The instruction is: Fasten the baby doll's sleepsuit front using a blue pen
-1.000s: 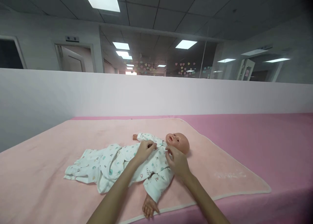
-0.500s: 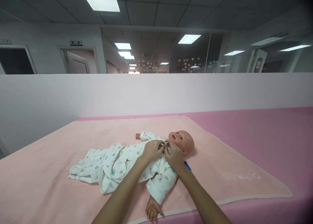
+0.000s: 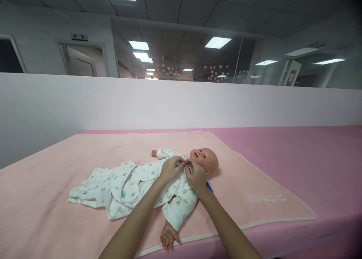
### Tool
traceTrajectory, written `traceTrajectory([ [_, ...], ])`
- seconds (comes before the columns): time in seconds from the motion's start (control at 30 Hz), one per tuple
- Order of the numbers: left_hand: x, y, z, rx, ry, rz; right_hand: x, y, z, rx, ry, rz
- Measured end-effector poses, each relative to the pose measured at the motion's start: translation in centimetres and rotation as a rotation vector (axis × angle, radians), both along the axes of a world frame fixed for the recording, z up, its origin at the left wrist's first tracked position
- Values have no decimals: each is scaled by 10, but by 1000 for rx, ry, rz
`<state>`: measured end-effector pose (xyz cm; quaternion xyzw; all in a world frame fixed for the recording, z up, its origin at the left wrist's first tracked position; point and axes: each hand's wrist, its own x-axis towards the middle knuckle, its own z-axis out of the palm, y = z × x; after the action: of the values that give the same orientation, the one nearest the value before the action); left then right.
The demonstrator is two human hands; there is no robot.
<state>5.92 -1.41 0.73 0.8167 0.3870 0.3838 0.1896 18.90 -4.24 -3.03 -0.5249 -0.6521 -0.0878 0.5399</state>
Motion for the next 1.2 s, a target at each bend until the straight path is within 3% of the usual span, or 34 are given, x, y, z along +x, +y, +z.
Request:
traceTrajectory([
  [0.3,-2,4,1,-98,-117,-37,-1,-9,8,190,3,80],
  [0.57,-2,5,0,-124,-149,-50,0,-5,8,21,18,-27],
  [0.73,-3,5,1,-130,-142,-54,-1,-10,14,-19,347,141],
  [0.87,-2,4,2,-132,-126,-34,4,-9,22,-112,771,455],
  [0.97,-2,4,2,-129,-122,-33,9,-6,26,-187,954,638],
  [1.2,-2,3,1,-121,-124,-42,13,-3,26,-220,1033,693],
])
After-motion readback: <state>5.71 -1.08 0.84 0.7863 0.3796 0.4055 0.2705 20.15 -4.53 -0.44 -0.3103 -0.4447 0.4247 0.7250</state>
